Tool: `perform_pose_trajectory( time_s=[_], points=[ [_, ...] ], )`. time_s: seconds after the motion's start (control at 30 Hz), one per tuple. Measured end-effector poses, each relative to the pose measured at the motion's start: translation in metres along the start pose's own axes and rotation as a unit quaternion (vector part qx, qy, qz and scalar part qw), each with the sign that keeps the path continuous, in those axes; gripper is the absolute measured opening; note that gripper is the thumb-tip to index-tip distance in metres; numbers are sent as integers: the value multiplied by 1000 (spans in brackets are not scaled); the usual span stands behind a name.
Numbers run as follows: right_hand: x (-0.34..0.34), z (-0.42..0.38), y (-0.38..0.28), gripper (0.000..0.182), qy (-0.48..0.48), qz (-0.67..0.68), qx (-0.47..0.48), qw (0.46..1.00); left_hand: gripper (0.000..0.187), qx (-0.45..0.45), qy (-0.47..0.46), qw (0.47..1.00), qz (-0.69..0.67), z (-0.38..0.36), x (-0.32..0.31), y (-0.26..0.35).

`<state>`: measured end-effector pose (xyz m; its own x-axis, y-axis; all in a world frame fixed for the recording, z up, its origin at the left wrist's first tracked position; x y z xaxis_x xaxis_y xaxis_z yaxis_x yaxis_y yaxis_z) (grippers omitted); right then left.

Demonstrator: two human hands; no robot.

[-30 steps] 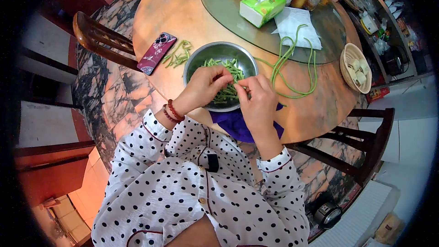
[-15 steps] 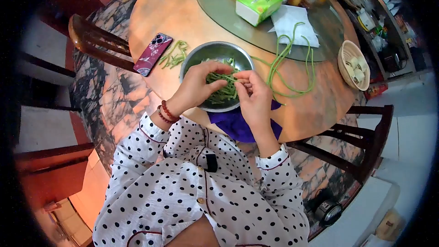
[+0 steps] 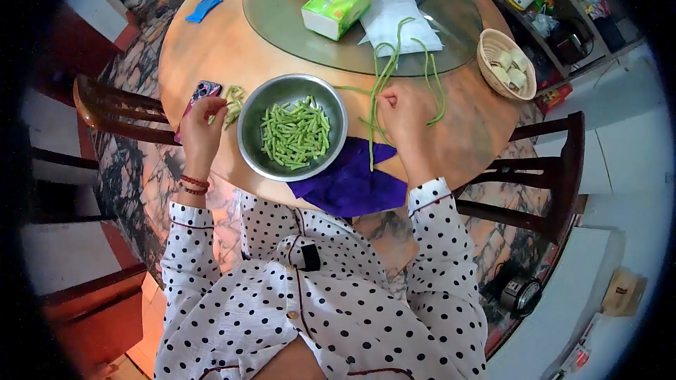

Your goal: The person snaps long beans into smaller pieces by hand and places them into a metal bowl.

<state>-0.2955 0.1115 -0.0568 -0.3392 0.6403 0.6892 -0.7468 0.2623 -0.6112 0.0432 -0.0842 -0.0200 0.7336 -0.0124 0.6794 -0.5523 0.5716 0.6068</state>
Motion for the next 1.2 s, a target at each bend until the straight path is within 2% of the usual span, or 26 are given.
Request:
perform_pose_trajectory(
  time_s=[0.03,0.13,0.2,0.23,0.3,0.4,0.5,0.6,0.7,0.8,0.9,0.93,1.03,1.17,1.2],
  points=[
    [-3,4,3,11,4,-3,-15,1000,16,6,-14,999,47,-2,1,-2],
    [-20,21,14,21,6,-48,-47,998,15,-55,1,994,96,-7,-4,10],
    [-26,29,14,29,-10,-130,-54,990,13,-24,-41,998,47,-10,-10,10],
    [-25,31,14,31,-26,-129,-86,988,13,-7,-62,998,23,-12,-13,10],
    [-23,36,10,35,-58,-128,-147,979,10,-24,-48,998,12,-13,-13,15],
    [-28,38,21,32,-44,-78,-205,975,9,-35,-34,999,-8,-12,-8,23],
    [-34,43,46,26,-69,125,-270,952,10,-51,-21,998,-29,-10,-5,25],
    [-18,45,39,20,-19,376,-294,878,12,-64,-8,997,-37,-9,0,31],
    [9,59,30,18,-4,354,-270,895,15,-53,-8,995,-80,-9,0,43],
    [29,67,32,18,41,429,-257,865,13,-54,2,990,-129,-10,-4,58],
    [52,70,9,19,76,482,-225,844,12,-7,-42,986,-164,-17,-9,67],
    [58,70,1,20,75,494,-215,839,14,34,-69,978,-196,-19,-15,69],
    [74,67,-28,23,51,515,-181,836,16,40,-113,944,-308,-20,-29,81],
    [83,59,-62,24,28,543,-149,826,34,-70,-141,945,-287,-20,-37,123],
    [84,56,-69,24,24,545,-142,826,36,-59,-205,929,-304,-23,-42,128]
  ],
)
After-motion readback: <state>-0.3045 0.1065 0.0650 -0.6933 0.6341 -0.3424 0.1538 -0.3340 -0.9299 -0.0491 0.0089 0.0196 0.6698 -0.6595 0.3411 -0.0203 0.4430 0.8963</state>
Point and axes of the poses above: each hand's wrist, its own z-axis towards the middle knuckle, its own x-axis out of the back of the hand, y = z × x, the point moved 4 cm from there along z, towards the middle knuckle
